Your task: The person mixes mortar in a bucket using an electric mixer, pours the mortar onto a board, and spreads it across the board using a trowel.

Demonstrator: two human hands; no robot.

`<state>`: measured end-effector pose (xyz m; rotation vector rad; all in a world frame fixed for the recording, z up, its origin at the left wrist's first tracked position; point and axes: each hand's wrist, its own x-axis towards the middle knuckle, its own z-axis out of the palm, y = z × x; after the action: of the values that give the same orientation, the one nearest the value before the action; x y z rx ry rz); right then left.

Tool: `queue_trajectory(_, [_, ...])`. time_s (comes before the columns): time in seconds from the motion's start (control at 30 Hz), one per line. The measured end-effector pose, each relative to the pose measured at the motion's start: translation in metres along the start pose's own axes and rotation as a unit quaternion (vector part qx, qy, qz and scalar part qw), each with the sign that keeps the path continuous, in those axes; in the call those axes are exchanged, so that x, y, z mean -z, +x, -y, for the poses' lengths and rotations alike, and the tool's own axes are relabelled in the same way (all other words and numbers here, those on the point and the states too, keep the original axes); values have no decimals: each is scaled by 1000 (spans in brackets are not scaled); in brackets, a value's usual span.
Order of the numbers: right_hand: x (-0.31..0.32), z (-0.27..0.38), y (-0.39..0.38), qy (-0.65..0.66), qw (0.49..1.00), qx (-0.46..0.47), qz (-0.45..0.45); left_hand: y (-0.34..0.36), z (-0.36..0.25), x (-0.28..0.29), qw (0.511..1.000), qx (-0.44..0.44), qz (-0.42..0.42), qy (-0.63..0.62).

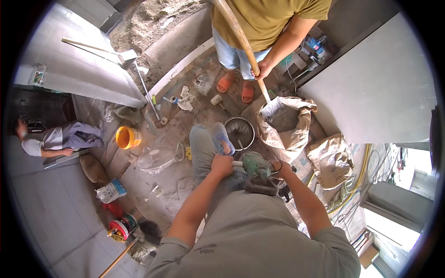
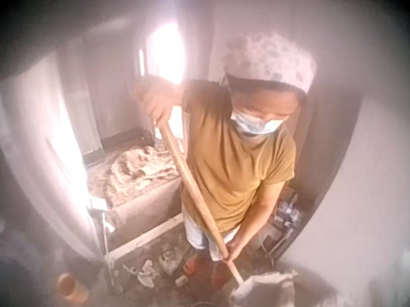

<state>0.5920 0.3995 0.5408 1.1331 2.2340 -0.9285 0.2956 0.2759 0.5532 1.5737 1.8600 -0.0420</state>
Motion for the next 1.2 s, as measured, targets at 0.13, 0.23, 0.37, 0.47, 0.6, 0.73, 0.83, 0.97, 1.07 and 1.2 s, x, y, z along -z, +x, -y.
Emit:
queue_trajectory(0.13, [6, -1, 0, 9, 1000, 15, 10, 1, -1, 0, 1000, 7, 1, -3])
queue_trajectory(0.23, [-5, -9, 4, -13, 999, 30, 17, 0, -3, 0, 1000, 10, 1, -2])
queue_trajectory(0.37, [-13, -12, 6, -15, 999, 45, 14, -5, -1, -2, 1000, 10, -10, -7])
queue_trajectory(0.47, [-10, -11, 11, -10, 999, 40, 16, -5, -1, -1, 1000, 17, -17, -13])
queue_trajectory(0.6, [-20, -23, 11, -24, 999, 33, 26, 1, -6, 1, 1000, 14, 15, 4])
queue_trajectory(0.73, [-11, -9, 7, -8, 999, 3, 53, -5, -3, 2, 1000, 8, 11, 9])
queue_trajectory(0.83, [-16, -12, 8, -3, 999, 35, 21, -2, -5, 7, 1000, 6, 20, 16])
queue_trajectory(0.97, [-30, -24, 10, -8, 999, 37, 5, -1, -7, 9, 1000, 8, 21, 13])
queue_trajectory(1.07, [-29, -24, 14, -3, 999, 41, 20, -3, -6, 9, 1000, 8, 15, 6])
queue_trajectory(1.2, [-19, -13, 12, 0, 999, 28, 23, -4, -5, 7, 1000, 8, 5, 2])
